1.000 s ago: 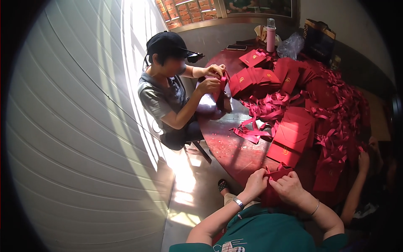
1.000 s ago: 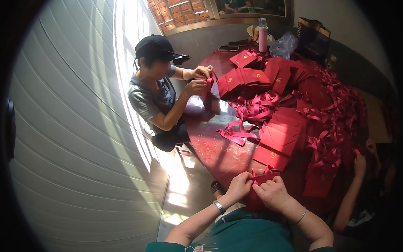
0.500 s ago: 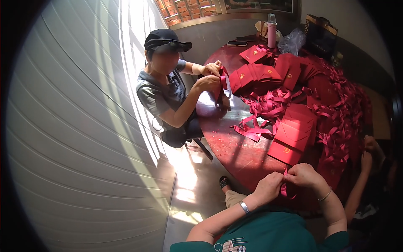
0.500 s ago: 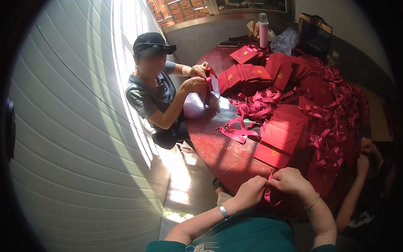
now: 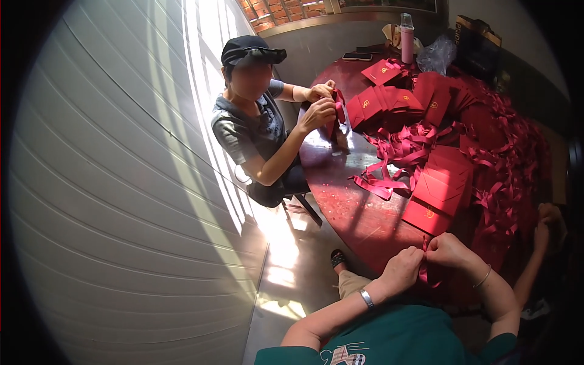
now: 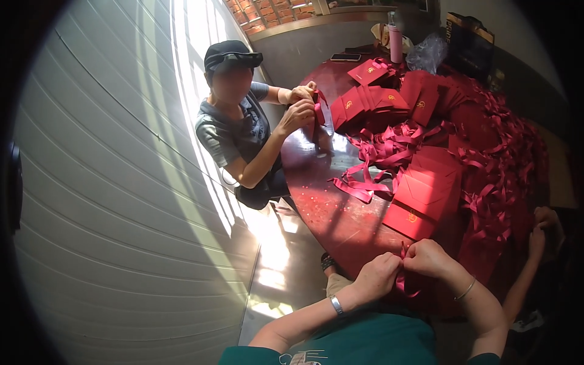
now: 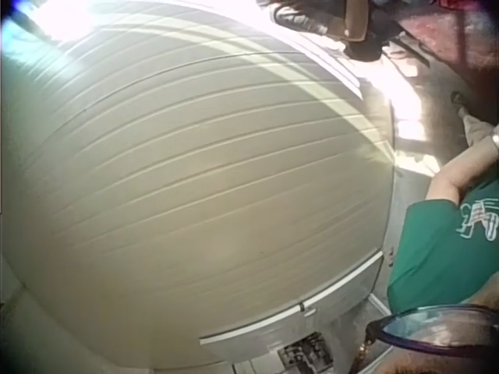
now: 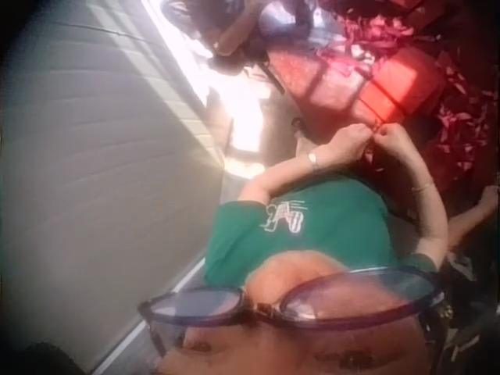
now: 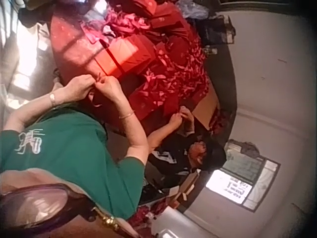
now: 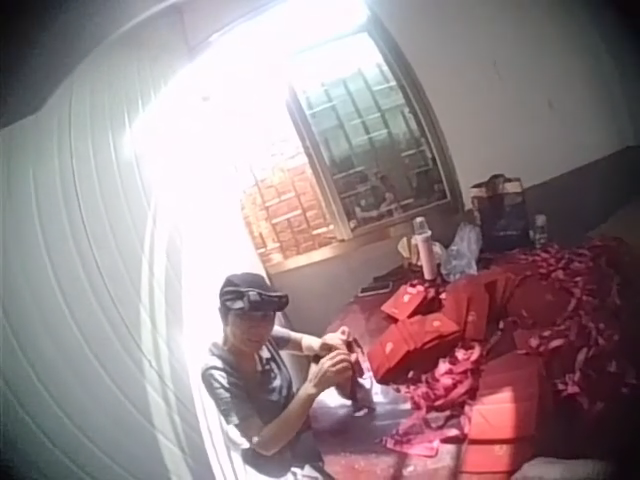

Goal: The person ties decorative ribbons onto small red gift bags by hand.

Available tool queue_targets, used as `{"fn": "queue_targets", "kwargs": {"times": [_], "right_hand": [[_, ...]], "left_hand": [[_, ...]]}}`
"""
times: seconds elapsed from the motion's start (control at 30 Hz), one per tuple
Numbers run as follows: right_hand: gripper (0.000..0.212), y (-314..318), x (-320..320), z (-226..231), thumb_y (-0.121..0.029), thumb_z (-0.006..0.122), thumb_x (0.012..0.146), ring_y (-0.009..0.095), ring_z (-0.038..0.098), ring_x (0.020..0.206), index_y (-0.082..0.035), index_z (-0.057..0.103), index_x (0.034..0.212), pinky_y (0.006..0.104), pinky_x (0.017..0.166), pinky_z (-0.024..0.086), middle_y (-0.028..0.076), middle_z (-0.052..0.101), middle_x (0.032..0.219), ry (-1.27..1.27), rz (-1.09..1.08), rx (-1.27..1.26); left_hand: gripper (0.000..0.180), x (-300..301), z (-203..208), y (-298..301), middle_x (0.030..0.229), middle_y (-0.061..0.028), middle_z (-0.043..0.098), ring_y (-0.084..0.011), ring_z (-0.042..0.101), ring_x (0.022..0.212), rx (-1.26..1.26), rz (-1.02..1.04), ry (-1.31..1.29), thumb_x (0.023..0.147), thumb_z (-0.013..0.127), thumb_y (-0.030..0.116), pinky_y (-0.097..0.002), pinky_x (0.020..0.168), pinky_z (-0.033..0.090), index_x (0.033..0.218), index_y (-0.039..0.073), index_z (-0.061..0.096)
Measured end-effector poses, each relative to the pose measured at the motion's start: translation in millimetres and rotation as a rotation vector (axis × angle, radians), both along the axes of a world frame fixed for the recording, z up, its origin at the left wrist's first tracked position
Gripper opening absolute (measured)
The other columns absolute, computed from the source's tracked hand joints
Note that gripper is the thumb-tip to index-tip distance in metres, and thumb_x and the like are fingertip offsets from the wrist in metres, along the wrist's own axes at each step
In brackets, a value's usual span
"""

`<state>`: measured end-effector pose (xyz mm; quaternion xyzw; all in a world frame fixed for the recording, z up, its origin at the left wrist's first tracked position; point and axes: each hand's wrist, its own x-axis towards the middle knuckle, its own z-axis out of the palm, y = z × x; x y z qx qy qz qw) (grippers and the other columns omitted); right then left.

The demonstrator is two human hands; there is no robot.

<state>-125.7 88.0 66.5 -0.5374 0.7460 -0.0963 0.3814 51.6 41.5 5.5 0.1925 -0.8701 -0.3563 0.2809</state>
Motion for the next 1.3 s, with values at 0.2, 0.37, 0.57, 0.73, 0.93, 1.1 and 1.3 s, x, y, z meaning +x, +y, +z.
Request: {"fn": "queue_targets", "kwargs": {"times": [0.2, 0.37, 0.57, 0.73, 0.93, 1.1, 1.3], "right_hand": [[0.018, 16.7, -12.2, -42.4, -0.017, 0.065, 0.074, 0.027, 0.065, 0.058, 0.0, 0.068, 0.071, 0.0374, 0.054, 0.049, 0.02, 0.062, 0.066, 0.102, -0.266, -0.411], [0.022, -17.5, -25.6, -45.2, -0.022, 0.059, 0.078, 0.032, 0.066, 0.065, -0.002, 0.067, 0.075, 0.0421, 0.06, 0.051, 0.018, 0.065, 0.072, 0.21, -0.299, -0.498], [0.026, -16.5, -39.5, -49.5, -0.028, 0.059, 0.079, 0.034, 0.065, 0.072, -0.005, 0.069, 0.074, 0.0439, 0.066, 0.05, 0.014, 0.067, 0.073, 0.303, -0.42, -0.392], [0.027, 4.1, -37.0, -63.3, -0.028, 0.058, 0.082, 0.035, 0.064, 0.076, -0.004, 0.067, 0.074, 0.0456, 0.067, 0.05, 0.014, 0.067, 0.079, 0.369, -0.363, -0.411], [0.036, 1.6, -40.4, -50.9, -0.035, 0.051, 0.089, 0.036, 0.065, 0.082, -0.005, 0.067, 0.078, 0.0486, 0.073, 0.051, 0.017, 0.068, 0.086, 0.371, -0.346, -0.351], [0.054, 27.8, -38.7, -9.1, -0.056, 0.051, 0.086, 0.036, 0.066, 0.085, -0.006, 0.072, 0.08, 0.0468, 0.076, 0.051, 0.017, 0.068, 0.083, 0.165, -0.253, 0.024], [0.031, 40.4, -33.8, -59.3, -0.034, 0.066, 0.08, 0.031, 0.066, 0.07, -0.004, 0.071, 0.076, 0.0396, 0.065, 0.051, 0.015, 0.067, 0.072, -0.061, -0.453, -0.304]], "left_hand": [[0.008, -6.6, -9.8, -1.1, 0.083, -0.0159, 0.056, -0.0365, 0.058, 0.079, 0.098, -0.109, 0.03, 0.081, 0.056, 0.002, -0.0458, 0.067, 0.048, 0.089, 0.004, 0.056], [0.012, -1.5, 12.6, -25.2, 0.086, -0.017, 0.061, -0.0354, 0.062, 0.079, 0.183, -0.116, 0.013, 0.079, 0.062, -0.003, -0.0387, 0.069, 0.051, 0.09, 0.0, 0.06], [0.011, -7.5, 0.5, -40.1, 0.081, -0.0109, 0.059, -0.019, 0.058, 0.071, 0.348, -0.149, -0.021, 0.081, 0.061, -0.005, -0.0292, 0.067, 0.048, 0.091, -0.001, 0.058], [0.011, -6.5, 6.6, -29.0, 0.078, -0.0081, 0.056, -0.0139, 0.054, 0.067, 0.361, -0.199, -0.042, 0.081, 0.061, -0.006, -0.0264, 0.064, 0.046, 0.09, -0.001, 0.058], [0.01, -7.4, 2.6, -24.8, 0.078, -0.007, 0.058, -0.0126, 0.055, 0.068, 0.364, -0.165, -0.043, 0.082, 0.06, -0.005, -0.0262, 0.064, 0.046, 0.091, -0.001, 0.059], [0.008, -8.3, -1.6, -24.6, 0.078, -0.0066, 0.059, -0.0126, 0.055, 0.069, 0.395, -0.062, -0.033, 0.084, 0.061, -0.002, -0.0266, 0.066, 0.047, 0.092, -0.001, 0.06], [0.01, -14.9, -2.9, -25.9, 0.081, -0.0104, 0.061, -0.0192, 0.06, 0.072, 0.434, -0.092, -0.088, 0.085, 0.061, 0.002, -0.0298, 0.068, 0.048, 0.095, -0.001, 0.06]]}}
